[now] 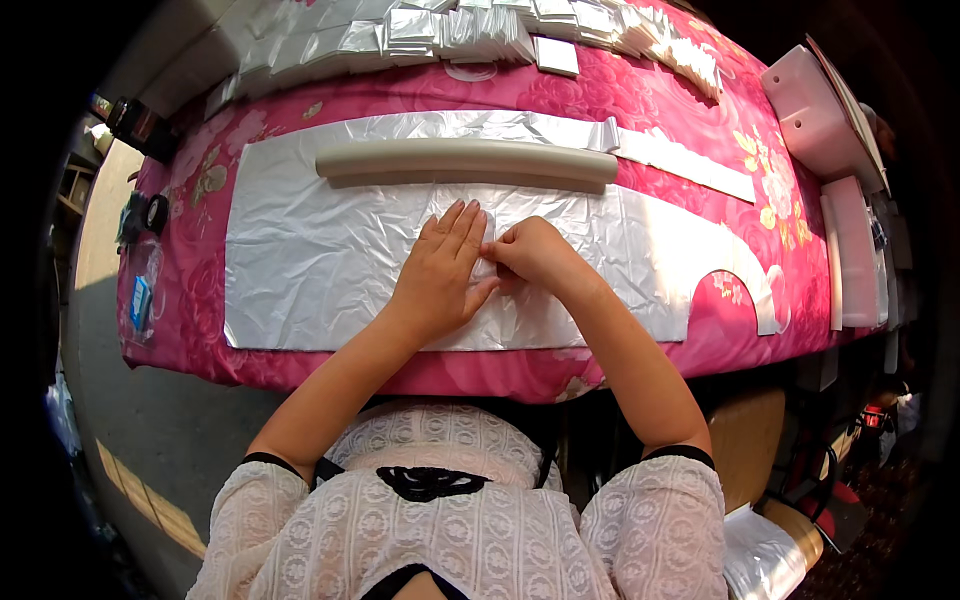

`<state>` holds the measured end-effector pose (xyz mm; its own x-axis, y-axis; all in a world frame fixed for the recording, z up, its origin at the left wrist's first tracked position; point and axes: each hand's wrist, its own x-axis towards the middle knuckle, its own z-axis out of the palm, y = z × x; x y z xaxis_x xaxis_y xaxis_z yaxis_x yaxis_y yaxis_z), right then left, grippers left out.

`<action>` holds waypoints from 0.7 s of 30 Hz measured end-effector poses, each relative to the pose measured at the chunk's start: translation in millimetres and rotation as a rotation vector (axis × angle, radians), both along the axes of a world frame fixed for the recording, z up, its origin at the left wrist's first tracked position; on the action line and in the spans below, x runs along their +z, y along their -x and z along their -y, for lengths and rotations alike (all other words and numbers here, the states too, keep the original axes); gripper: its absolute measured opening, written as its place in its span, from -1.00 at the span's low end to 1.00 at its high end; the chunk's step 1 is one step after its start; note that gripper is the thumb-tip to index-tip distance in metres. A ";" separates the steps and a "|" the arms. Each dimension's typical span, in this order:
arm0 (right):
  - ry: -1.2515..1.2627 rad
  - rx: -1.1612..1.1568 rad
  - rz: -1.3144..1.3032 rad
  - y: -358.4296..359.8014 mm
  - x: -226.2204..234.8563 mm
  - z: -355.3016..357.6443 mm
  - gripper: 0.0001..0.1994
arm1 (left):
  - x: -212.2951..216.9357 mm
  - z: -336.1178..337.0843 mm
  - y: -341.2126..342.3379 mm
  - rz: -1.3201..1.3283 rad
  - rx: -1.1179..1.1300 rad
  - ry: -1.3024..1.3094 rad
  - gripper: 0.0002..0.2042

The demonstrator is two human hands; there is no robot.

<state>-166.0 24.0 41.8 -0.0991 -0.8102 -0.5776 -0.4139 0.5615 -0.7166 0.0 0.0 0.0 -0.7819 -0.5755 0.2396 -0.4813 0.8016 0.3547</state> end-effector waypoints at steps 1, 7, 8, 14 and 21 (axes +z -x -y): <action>0.006 0.009 -0.031 0.5 0.5 0.6 -0.68 | -1.0 -2.8 5.0 0.000 0.043 0.028 -0.15; 0.075 -0.039 -0.022 -9.0 3.9 -3.6 -0.68 | -7.5 -3.1 1.1 0.091 0.139 -0.012 -0.07; 0.081 -0.074 -0.003 -10.1 4.1 -6.0 -0.68 | -7.5 -3.6 1.3 0.084 0.130 -0.014 -0.04; 0.280 -0.003 -0.366 -17.5 -2.9 -27.6 -0.71 | -5.3 -5.3 3.6 0.137 0.142 -0.048 0.06; 0.346 0.108 -0.612 -8.7 12.3 -42.2 -0.72 | -4.4 -7.3 -10.9 -0.108 0.131 -0.039 -0.04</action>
